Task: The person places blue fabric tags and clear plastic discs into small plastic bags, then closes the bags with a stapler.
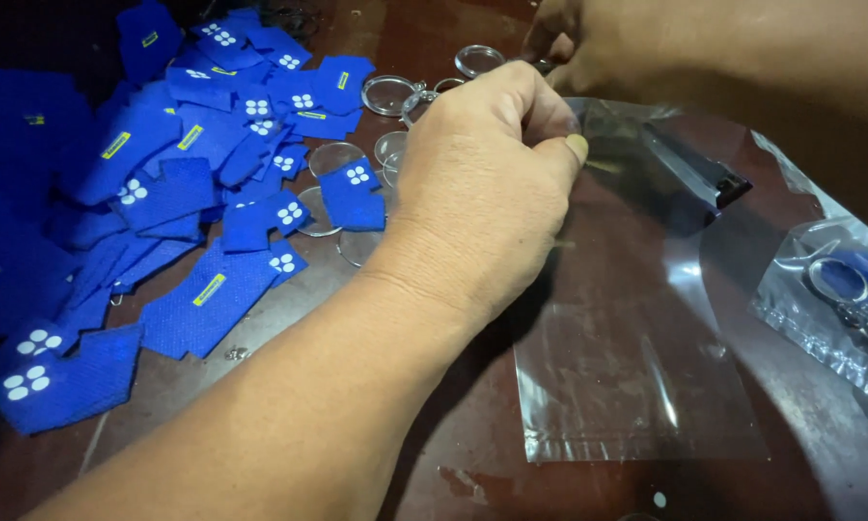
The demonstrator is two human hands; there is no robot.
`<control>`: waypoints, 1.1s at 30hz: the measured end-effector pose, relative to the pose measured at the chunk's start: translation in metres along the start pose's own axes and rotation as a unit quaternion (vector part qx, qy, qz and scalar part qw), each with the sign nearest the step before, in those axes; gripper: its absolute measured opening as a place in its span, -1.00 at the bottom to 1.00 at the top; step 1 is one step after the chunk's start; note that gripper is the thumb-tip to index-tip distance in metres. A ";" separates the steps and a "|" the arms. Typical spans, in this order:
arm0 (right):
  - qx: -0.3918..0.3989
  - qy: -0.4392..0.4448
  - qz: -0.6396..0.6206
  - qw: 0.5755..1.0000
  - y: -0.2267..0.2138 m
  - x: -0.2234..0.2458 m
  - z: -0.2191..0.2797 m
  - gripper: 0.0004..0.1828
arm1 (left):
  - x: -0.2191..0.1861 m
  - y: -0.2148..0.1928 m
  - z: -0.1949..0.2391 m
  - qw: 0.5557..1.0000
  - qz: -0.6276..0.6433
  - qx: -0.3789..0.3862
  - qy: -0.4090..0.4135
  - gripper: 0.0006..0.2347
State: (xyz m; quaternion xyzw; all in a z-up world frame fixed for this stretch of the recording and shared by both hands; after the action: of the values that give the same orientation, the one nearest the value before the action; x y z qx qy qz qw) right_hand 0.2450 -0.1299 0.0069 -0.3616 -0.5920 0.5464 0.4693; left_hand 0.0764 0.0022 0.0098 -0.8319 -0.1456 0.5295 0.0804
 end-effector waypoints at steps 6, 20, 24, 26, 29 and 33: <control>0.016 0.031 0.035 0.999 -0.023 0.037 0.045 -0.78 | -0.002 -0.004 0.000 1.000 -0.028 0.003 -0.013 -0.94; -0.080 0.081 0.003 0.994 -0.024 0.019 0.050 -0.50 | -0.005 -0.004 0.004 0.999 -0.022 0.000 -0.046 -0.97; -0.029 0.128 -0.027 0.991 -0.031 0.035 0.067 -0.44 | -0.004 -0.006 0.005 0.997 -0.001 -0.024 -0.068 -0.96; -0.041 0.125 -0.024 0.991 -0.031 0.032 0.067 -0.50 | -0.003 -0.005 0.005 0.997 -0.010 -0.025 -0.068 -0.97; -0.052 0.138 -0.017 0.989 -0.034 0.032 0.074 -0.57 | -0.002 -0.005 0.004 0.998 -0.022 -0.028 -0.045 -0.97; -0.084 0.134 -0.074 0.985 -0.037 0.017 0.083 -0.78 | -0.003 -0.004 0.004 0.999 -0.012 -0.022 -0.047 -0.97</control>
State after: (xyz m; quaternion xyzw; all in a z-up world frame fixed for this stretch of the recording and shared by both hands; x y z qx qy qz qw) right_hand 0.1636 -0.1444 0.0496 -0.4248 -0.5928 0.4047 0.5516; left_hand 0.0710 0.0049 0.0117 -0.8056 -0.1710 0.5639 0.0614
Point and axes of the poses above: each hand's wrist, its own z-axis away from the middle knuckle, its own y-axis out of the palm, x = y × z, the point moved 7 cm from there along -z, towards the middle knuckle, and after that the axes turned 9 degrees about y, right-handed, at the moved point
